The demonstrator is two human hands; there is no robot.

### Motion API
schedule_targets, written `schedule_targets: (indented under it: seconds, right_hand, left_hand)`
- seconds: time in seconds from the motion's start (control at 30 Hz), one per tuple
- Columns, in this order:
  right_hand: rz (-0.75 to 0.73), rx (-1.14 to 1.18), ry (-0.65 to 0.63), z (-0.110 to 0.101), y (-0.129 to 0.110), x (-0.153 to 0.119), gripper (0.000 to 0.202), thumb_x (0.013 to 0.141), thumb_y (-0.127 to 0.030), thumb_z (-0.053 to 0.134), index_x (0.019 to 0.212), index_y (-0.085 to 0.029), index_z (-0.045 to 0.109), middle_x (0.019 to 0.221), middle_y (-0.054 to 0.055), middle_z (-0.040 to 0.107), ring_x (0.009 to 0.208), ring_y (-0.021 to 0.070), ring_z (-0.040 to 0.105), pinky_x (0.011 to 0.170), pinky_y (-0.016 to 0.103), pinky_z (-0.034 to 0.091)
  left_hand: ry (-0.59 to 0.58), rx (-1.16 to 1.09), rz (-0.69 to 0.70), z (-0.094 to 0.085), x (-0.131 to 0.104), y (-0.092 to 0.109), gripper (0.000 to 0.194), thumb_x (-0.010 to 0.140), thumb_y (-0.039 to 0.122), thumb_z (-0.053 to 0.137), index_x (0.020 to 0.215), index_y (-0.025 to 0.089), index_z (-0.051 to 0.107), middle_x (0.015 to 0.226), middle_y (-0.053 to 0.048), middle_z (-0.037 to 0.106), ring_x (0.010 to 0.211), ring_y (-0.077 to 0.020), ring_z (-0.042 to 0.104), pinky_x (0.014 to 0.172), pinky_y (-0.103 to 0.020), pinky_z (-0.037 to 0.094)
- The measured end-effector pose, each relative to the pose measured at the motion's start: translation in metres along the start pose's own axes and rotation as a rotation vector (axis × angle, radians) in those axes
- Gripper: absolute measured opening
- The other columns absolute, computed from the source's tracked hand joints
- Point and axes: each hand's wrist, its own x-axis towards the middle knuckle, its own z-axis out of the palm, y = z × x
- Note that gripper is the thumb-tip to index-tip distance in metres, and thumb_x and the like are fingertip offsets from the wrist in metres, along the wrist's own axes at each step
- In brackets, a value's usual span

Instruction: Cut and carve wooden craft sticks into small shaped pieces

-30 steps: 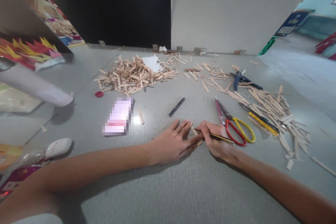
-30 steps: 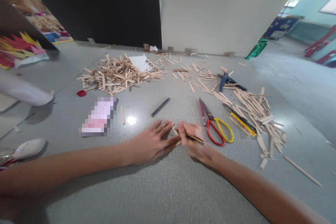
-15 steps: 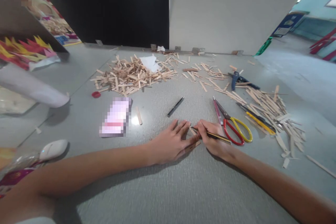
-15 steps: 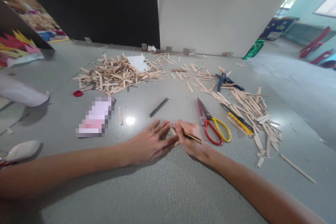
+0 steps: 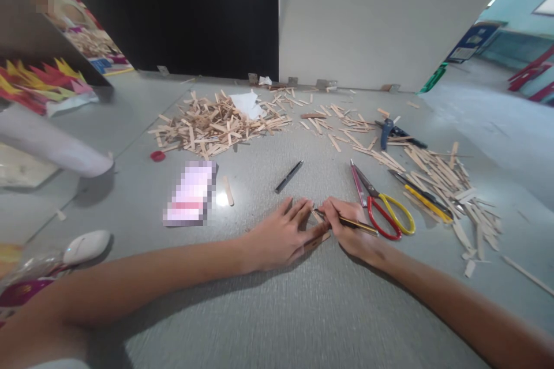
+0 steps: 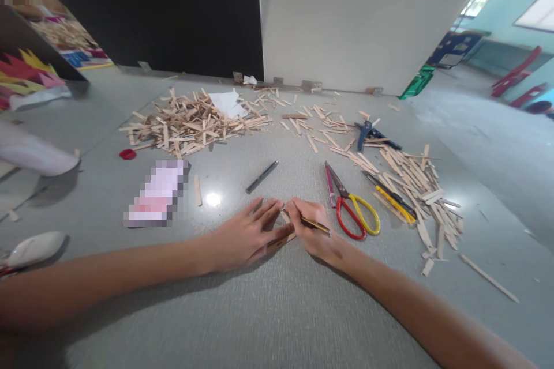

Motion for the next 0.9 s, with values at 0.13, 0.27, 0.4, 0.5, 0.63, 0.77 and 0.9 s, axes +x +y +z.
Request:
schedule_targets:
  seconds: [0.13, 0.27, 0.4, 0.5, 0.63, 0.77, 0.9]
  right_hand:
    - [-0.016, 0.024, -0.027, 0.0, 0.001, 0.001, 0.048, 0.112, -0.049, 0.032, 0.069, -0.027, 0.037, 0.061, -0.001, 0.057, 0.056, 0.0164, 0.058, 0.055, 0.028, 0.041]
    - [-0.03, 0.038, -0.055, -0.001, 0.001, 0.003, 0.045, 0.111, -0.046, 0.033, 0.07, -0.027, 0.037, 0.062, -0.001, 0.055, 0.056, 0.0162, 0.056, 0.055, 0.028, 0.041]
    - [-0.026, 0.032, -0.065, 0.0, 0.001, 0.005, 0.042, 0.11, -0.042, 0.035, 0.07, -0.028, 0.034, 0.06, -0.003, 0.051, 0.054, 0.0159, 0.051, 0.055, 0.029, 0.038]
    - [-0.024, 0.029, -0.065, 0.002, 0.001, 0.005, 0.042, 0.109, -0.041, 0.035, 0.07, -0.028, 0.032, 0.058, -0.004, 0.047, 0.053, 0.0153, 0.047, 0.055, 0.029, 0.037]
    - [-0.02, 0.03, -0.07, 0.001, 0.0, 0.004, 0.043, 0.11, -0.041, 0.035, 0.069, -0.027, 0.033, 0.058, -0.004, 0.047, 0.053, 0.0148, 0.048, 0.055, 0.029, 0.036]
    - [-0.029, 0.04, -0.101, -0.004, -0.001, 0.004, 0.045, 0.111, -0.041, 0.034, 0.069, -0.026, 0.037, 0.059, -0.003, 0.05, 0.054, 0.0141, 0.05, 0.054, 0.028, 0.037]
    - [-0.054, 0.042, -0.148, -0.009, -0.001, 0.003, 0.047, 0.112, -0.043, 0.035, 0.068, -0.026, 0.041, 0.06, -0.003, 0.051, 0.054, 0.0142, 0.05, 0.056, 0.029, 0.038]
  left_hand:
    - [0.001, -0.024, -0.003, 0.0, 0.001, -0.001, 0.051, 0.114, 0.041, 0.046, 0.16, 0.019, 0.048, 0.15, -0.029, 0.061, 0.137, -0.0433, 0.061, 0.111, -0.058, 0.043]
    - [-0.004, -0.016, 0.007, 0.002, 0.0, -0.002, 0.053, 0.112, 0.041, 0.051, 0.16, 0.018, 0.047, 0.15, -0.028, 0.061, 0.138, -0.0428, 0.061, 0.111, -0.058, 0.044]
    - [-0.014, -0.008, 0.008, 0.003, -0.001, 0.0, 0.055, 0.11, 0.04, 0.056, 0.159, 0.018, 0.047, 0.151, -0.029, 0.061, 0.139, -0.0438, 0.06, 0.111, -0.058, 0.044]
    - [-0.018, 0.0, -0.017, 0.003, 0.0, 0.003, 0.056, 0.109, 0.039, 0.059, 0.159, 0.018, 0.047, 0.151, -0.032, 0.06, 0.142, -0.045, 0.059, 0.111, -0.06, 0.045]
    - [-0.037, -0.012, -0.053, 0.0, 0.002, 0.006, 0.05, 0.113, 0.038, 0.05, 0.159, 0.018, 0.048, 0.152, -0.033, 0.058, 0.144, -0.0447, 0.057, 0.11, -0.064, 0.044]
    - [-0.084, -0.032, -0.047, -0.004, 0.001, 0.005, 0.052, 0.114, 0.038, 0.049, 0.161, 0.016, 0.046, 0.155, -0.035, 0.055, 0.147, -0.0471, 0.054, 0.11, -0.067, 0.044]
    - [-0.122, -0.037, -0.053, -0.006, 0.001, 0.005, 0.054, 0.115, 0.04, 0.044, 0.164, 0.017, 0.042, 0.156, -0.035, 0.054, 0.148, -0.0471, 0.053, 0.111, -0.068, 0.042]
